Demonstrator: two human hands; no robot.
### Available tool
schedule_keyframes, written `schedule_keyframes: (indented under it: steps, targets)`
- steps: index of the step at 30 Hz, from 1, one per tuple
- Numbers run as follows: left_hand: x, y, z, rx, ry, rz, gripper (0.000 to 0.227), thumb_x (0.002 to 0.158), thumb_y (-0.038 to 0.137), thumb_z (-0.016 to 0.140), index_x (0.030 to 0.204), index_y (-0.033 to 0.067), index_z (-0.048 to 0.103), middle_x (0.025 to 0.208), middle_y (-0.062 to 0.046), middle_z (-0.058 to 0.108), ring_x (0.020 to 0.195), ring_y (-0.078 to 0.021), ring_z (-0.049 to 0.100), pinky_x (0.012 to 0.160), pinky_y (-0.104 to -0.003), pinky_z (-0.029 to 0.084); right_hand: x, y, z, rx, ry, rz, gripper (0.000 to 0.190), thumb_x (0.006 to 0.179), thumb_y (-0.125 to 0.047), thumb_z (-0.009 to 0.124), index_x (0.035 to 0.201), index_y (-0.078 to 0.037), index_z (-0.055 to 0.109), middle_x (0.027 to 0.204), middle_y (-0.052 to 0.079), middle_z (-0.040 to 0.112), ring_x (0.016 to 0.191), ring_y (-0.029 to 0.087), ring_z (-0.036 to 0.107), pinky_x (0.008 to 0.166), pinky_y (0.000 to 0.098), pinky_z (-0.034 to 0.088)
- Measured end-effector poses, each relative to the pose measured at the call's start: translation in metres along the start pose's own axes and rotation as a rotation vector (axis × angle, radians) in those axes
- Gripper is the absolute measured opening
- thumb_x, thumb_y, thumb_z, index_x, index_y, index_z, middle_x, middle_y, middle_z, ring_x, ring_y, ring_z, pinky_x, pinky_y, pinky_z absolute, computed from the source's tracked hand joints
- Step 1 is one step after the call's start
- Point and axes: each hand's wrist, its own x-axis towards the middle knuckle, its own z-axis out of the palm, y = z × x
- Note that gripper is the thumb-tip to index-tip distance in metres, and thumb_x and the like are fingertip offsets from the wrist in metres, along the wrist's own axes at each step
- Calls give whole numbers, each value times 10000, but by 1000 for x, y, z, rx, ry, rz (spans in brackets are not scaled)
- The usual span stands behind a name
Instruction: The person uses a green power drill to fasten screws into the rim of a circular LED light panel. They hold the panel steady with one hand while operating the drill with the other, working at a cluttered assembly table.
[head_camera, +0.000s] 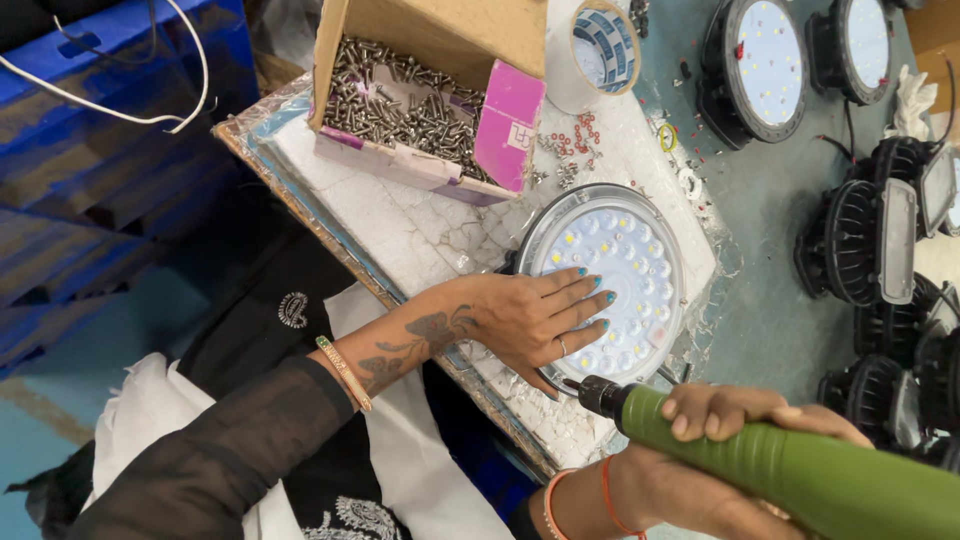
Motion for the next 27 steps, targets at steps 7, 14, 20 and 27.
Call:
schedule_keyframes:
  steps: [7,14,20,27]
  targets:
    - [0,1,1,-9,13,-16,944,846,796,551,1206,-67,680,1286,-311,651,1170,-441,659,1042,-485,513,-2,-3,0,49,36,0,848,910,-859,356,1195,-62,406,779,163,510,549,203,478,459,304,430]
    - [-1,2,1,11,35,-19,927,848,789,541,1204,-55,689,1287,-304,653,1174,-431,660,1060,-481,514,-1,-7,5,-4,36,30,893,927,-875,266,1158,-32,450,725,138,455,568,204,461,488,305,415]
    - [0,1,1,-32,28,-20,912,876,781,549,1195,-62,685,1283,-310,653,1167,-440,658,1048,-496,503,-1,-9,3,135,44,58,970,843,-908,249,1166,-21,472,738,164,494,572,211,471,495,306,429]
    - [1,0,0,11,28,-14,927,851,788,548,1195,-62,686,1282,-307,654,1169,-435,657,1054,-480,508,6,-14,10,-64,101,83,987,798,-947,372,1126,-21,474,801,118,482,605,203,452,514,304,407]
